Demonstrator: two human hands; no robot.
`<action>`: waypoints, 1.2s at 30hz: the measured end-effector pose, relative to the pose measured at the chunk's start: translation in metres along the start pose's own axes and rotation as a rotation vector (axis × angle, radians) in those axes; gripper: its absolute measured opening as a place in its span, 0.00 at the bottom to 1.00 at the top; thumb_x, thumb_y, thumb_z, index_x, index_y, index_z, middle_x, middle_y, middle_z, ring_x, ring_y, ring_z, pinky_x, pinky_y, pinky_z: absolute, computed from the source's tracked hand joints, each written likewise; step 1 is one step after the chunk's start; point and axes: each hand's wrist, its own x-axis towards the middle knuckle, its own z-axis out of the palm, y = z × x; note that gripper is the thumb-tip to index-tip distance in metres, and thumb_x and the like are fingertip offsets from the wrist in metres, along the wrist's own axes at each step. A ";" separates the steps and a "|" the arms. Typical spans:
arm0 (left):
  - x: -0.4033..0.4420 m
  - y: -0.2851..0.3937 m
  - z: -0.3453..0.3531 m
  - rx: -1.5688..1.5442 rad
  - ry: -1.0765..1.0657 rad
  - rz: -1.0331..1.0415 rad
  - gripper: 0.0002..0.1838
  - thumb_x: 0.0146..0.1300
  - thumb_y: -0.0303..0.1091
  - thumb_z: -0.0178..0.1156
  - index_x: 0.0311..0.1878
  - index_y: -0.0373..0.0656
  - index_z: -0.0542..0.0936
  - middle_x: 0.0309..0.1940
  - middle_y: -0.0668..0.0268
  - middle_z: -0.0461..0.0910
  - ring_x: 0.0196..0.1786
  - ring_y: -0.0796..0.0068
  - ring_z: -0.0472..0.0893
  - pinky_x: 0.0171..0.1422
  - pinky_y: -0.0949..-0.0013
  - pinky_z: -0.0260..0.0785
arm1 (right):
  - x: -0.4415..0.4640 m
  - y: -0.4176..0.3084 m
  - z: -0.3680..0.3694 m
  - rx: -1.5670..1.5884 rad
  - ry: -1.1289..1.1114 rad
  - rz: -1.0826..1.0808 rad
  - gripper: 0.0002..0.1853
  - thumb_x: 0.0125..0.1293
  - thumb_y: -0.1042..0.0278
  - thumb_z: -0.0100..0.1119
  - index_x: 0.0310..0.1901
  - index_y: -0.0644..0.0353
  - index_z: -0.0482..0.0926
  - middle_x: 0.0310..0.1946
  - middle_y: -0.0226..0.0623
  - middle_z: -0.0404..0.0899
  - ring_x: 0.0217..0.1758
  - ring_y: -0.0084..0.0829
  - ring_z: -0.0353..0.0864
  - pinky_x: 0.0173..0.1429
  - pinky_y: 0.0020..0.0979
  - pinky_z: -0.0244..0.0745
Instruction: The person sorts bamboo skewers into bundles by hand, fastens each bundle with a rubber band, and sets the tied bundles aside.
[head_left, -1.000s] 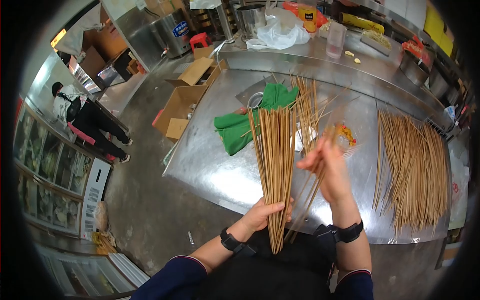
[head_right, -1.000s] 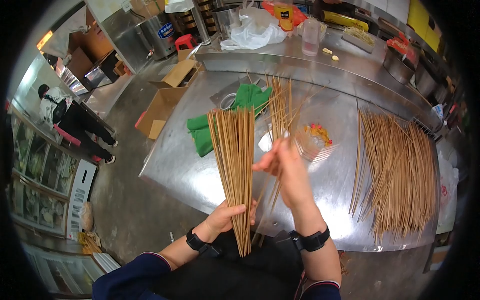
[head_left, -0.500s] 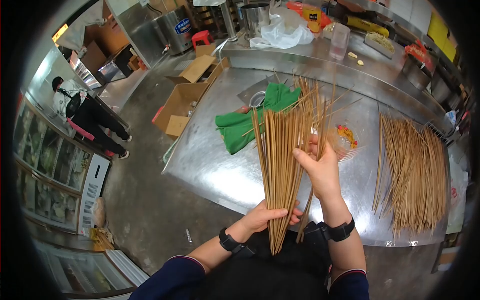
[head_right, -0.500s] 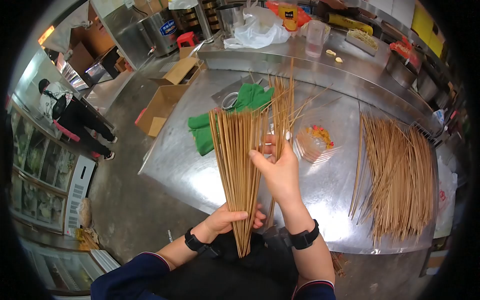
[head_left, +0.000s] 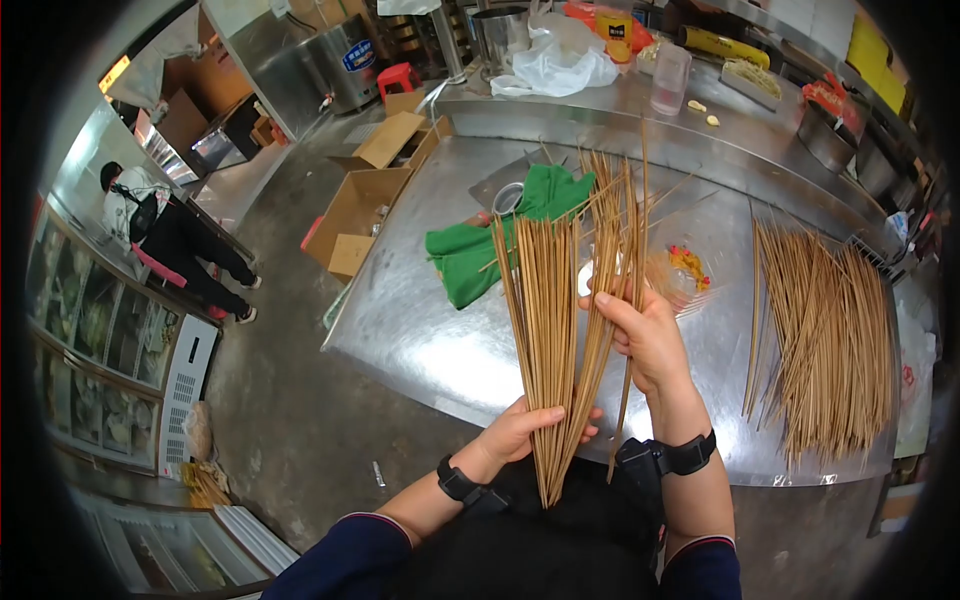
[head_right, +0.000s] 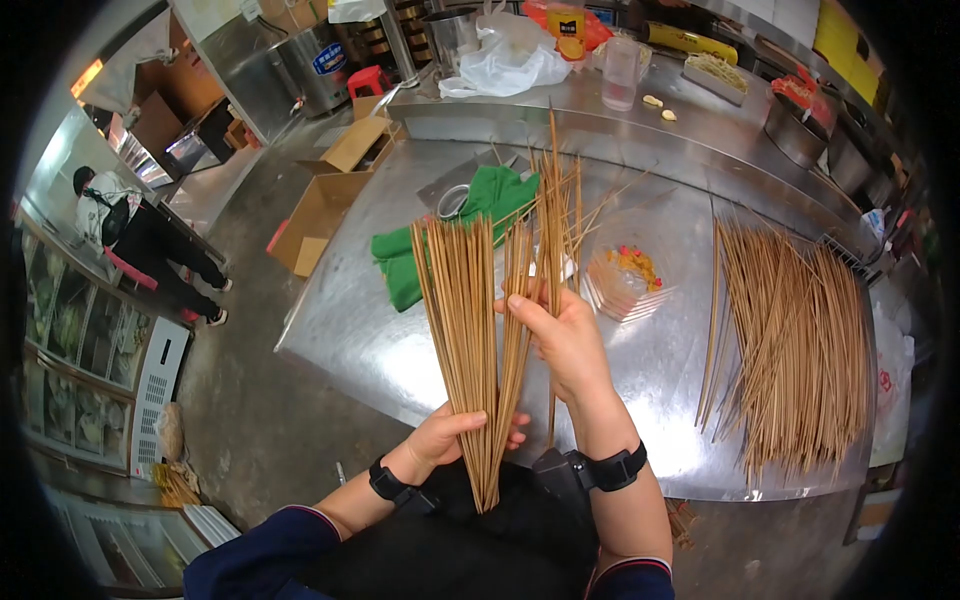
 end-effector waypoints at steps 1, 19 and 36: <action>0.000 0.000 0.001 -0.003 0.006 0.006 0.26 0.62 0.36 0.53 0.61 0.35 0.62 0.53 0.47 0.70 0.51 0.56 0.76 0.57 0.54 0.69 | 0.001 0.000 0.000 -0.003 0.003 0.022 0.09 0.59 0.66 0.58 0.40 0.58 0.76 0.30 0.27 0.80 0.17 0.09 0.58 0.19 0.14 0.48; 0.003 -0.002 0.001 0.045 -0.022 0.044 0.27 0.65 0.40 0.51 0.62 0.35 0.59 0.52 0.48 0.70 0.50 0.59 0.76 0.55 0.58 0.70 | 0.000 0.007 0.010 -0.260 0.008 -0.195 0.19 0.53 0.65 0.64 0.46 0.64 0.74 0.33 0.31 0.78 0.25 0.20 0.75 0.28 0.21 0.68; 0.006 -0.005 0.001 0.014 -0.081 0.012 0.33 0.66 0.50 0.45 0.65 0.36 0.54 0.57 0.47 0.66 0.54 0.58 0.73 0.60 0.58 0.66 | -0.001 0.007 -0.001 -0.108 0.028 -0.054 0.16 0.52 0.69 0.62 0.43 0.62 0.75 0.27 0.24 0.74 0.21 0.12 0.64 0.22 0.15 0.55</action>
